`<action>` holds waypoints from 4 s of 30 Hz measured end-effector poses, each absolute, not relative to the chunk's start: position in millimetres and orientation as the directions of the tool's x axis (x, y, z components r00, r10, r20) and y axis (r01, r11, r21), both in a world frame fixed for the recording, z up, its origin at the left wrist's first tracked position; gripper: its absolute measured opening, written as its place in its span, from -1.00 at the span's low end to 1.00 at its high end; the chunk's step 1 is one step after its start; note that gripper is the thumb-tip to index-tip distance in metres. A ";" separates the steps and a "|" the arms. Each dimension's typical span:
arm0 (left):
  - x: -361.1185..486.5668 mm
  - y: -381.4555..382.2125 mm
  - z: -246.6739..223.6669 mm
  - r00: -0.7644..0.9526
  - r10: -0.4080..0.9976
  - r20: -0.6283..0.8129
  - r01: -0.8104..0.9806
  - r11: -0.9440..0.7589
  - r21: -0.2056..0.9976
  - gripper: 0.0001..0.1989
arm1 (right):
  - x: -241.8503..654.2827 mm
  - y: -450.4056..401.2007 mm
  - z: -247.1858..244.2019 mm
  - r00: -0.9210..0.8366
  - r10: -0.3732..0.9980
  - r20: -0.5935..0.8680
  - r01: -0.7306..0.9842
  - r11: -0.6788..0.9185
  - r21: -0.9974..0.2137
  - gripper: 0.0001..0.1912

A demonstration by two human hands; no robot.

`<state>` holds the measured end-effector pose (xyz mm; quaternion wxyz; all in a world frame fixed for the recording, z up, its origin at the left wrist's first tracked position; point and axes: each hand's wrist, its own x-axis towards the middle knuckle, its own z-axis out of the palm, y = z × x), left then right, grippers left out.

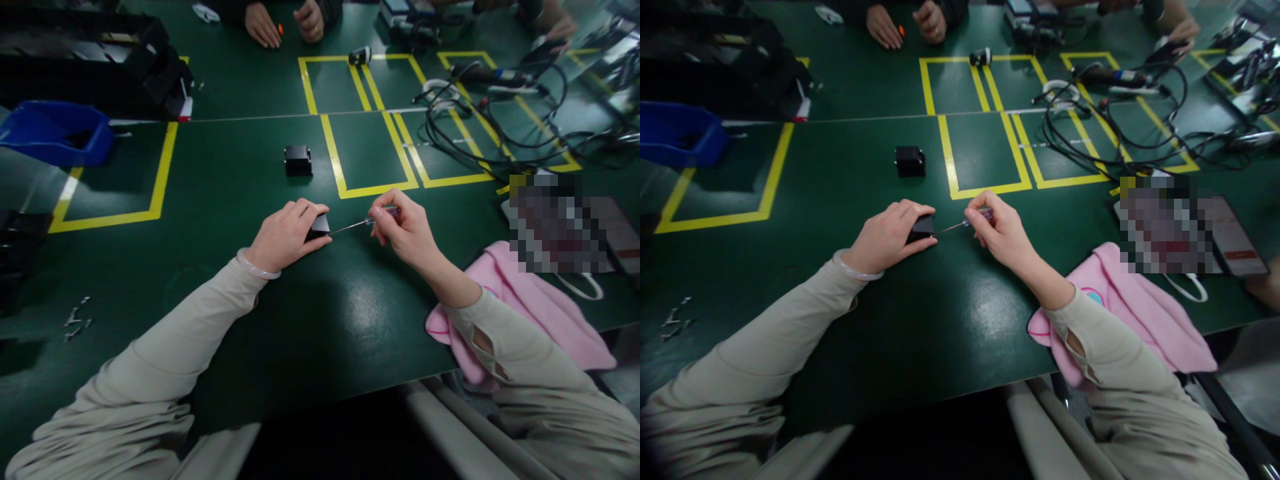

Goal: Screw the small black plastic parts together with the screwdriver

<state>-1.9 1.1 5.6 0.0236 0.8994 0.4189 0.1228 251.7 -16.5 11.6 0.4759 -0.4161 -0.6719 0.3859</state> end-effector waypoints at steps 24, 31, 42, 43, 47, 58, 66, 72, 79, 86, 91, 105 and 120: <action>-2.4 0.4 5.8 0.621 0.756 0.209 0.746 -0.651 0.140 -0.48 | 251.3 -16.9 12.3 -0.213 0.921 0.328 0.202 0.369 -0.907 -0.73; -1.4 0.2 6.5 0.615 0.764 0.198 0.754 -0.642 0.138 -0.50 | 251.1 -17.4 14.2 -0.223 0.916 0.333 0.186 0.376 -0.908 -0.73; -1.9 0.7 5.3 0.614 0.762 0.204 0.753 -0.644 0.136 -0.47 | 249.6 -18.0 13.7 -0.197 0.920 0.340 0.173 0.374 -0.911 -0.72; -1.8 0.6 5.5 0.614 0.764 0.201 0.753 -0.642 0.140 -0.48 | 249.6 -18.1 13.7 -0.201 0.918 0.340 0.177 0.376 -0.910 -0.71; -1.3 0.0 6.6 0.611 0.768 0.193 0.754 -0.638 0.153 -0.49 | 250.8 -18.0 12.6 -0.211 0.920 0.330 0.218 0.373 -0.902 -0.70; -2.0 0.6 6.0 0.609 0.767 0.202 0.752 -0.640 0.161 -0.51 | 249.8 -19.1 14.7 -0.208 0.926 0.315 0.216 0.358 -0.908 -0.68; -1.6 0.3 6.4 0.609 0.770 0.192 0.755 -0.637 0.156 -0.49 | 249.7 -18.9 12.3 -0.200 0.924 0.325 0.166 0.359 -0.919 -0.73; -2.0 0.2 6.4 0.613 0.764 0.200 0.750 -0.643 0.156 -0.50 | 249.3 -18.6 13.0 -0.204 0.928 0.312 0.205 0.352 -0.913 -0.68; -1.7 0.4 7.4 0.611 0.767 0.196 0.752 -0.640 0.159 -0.50 | 248.8 -18.7 13.8 -0.197 0.923 0.330 0.179 0.365 -0.914 -0.71; -2.5 0.5 6.1 0.612 0.765 0.200 0.750 -0.642 0.161 -0.50 | 250.5 -18.9 13.4 -0.207 0.928 0.308 0.205 0.349 -0.914 -0.70; -2.5 0.6 5.4 0.616 0.761 0.203 0.749 -0.646 0.146 -0.49 | 250.3 -18.7 13.0 -0.207 0.922 0.327 0.171 0.363 -0.916 -0.72; -2.3 0.2 6.7 0.609 0.768 0.199 0.753 -0.638 0.159 -0.50 | 250.7 -20.5 15.3 -0.235 0.910 0.340 0.241 0.394 -0.887 -0.75; -2.4 -0.2 7.5 0.616 0.762 0.198 0.751 -0.644 0.146 -0.48 | 251.0 -18.2 13.1 -0.216 0.923 0.318 0.208 0.362 -0.909 -0.74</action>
